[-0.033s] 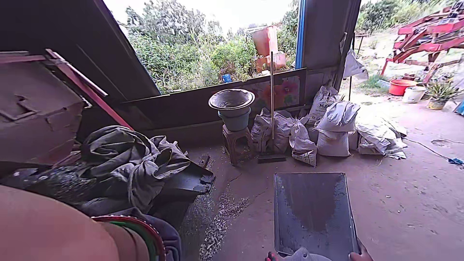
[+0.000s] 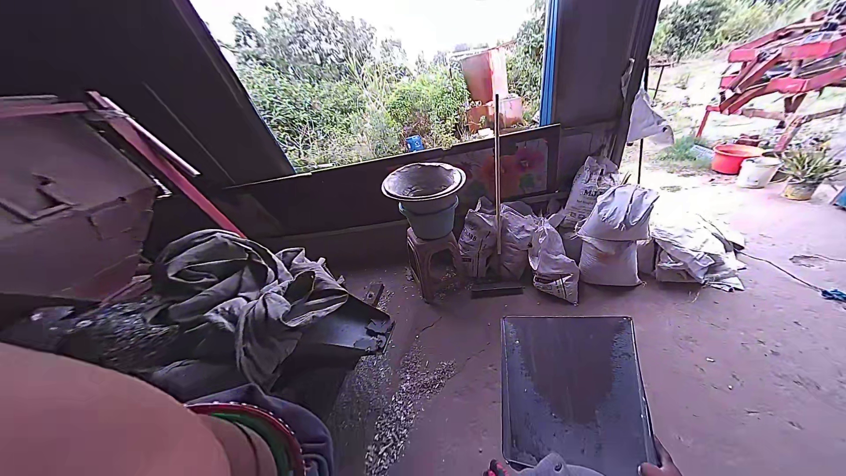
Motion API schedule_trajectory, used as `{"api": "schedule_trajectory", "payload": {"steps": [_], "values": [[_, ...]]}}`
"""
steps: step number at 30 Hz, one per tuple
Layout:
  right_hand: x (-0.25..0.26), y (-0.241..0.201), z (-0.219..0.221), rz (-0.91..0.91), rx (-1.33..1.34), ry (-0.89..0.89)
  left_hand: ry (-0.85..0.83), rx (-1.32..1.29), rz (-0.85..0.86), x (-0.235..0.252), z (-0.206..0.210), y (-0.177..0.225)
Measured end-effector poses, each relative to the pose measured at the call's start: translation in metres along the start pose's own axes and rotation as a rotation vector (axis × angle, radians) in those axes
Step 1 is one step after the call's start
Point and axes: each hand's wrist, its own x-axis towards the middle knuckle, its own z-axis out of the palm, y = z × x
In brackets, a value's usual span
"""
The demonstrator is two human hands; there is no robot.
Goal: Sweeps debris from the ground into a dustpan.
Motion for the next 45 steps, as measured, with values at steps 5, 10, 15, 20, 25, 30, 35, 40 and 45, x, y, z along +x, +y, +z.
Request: {"api": "schedule_trajectory", "payload": {"steps": [5,10,15,20,25,30,35,40,45], "values": [[-0.011,-0.003,-0.003,0.038,0.026,0.011,-0.077,-0.089,0.566,0.038,0.064,-0.019],[-0.019,0.007,-0.001,0.046,0.084,0.012,-0.281,0.276,0.025,-0.049,0.07,-0.186],[-0.012,0.007,0.007,0.096,0.089,-0.01,-0.403,0.279,-1.138,-0.186,0.064,-0.266],[-0.003,-0.009,0.037,0.114,0.049,-0.09,-0.687,0.076,-1.373,-0.24,0.069,-0.272],[-0.02,-0.034,0.094,0.094,0.073,-0.172,-0.631,-0.204,-1.364,-0.245,0.063,-0.266],[-0.043,-0.047,0.163,-0.031,0.0,-0.261,-0.144,-0.656,-1.394,-0.244,0.032,-0.262],[-0.077,-0.067,0.235,-0.169,-0.087,-0.339,0.228,-0.714,-1.636,-0.222,-0.022,-0.282],[-0.113,-0.082,0.315,-0.186,-0.119,-0.426,0.532,-0.703,-1.615,-0.205,-0.086,-0.298],[-0.125,-0.094,0.384,-0.144,-0.417,-0.685,0.566,-0.61,-1.516,-0.2,-0.159,-0.316]]}}
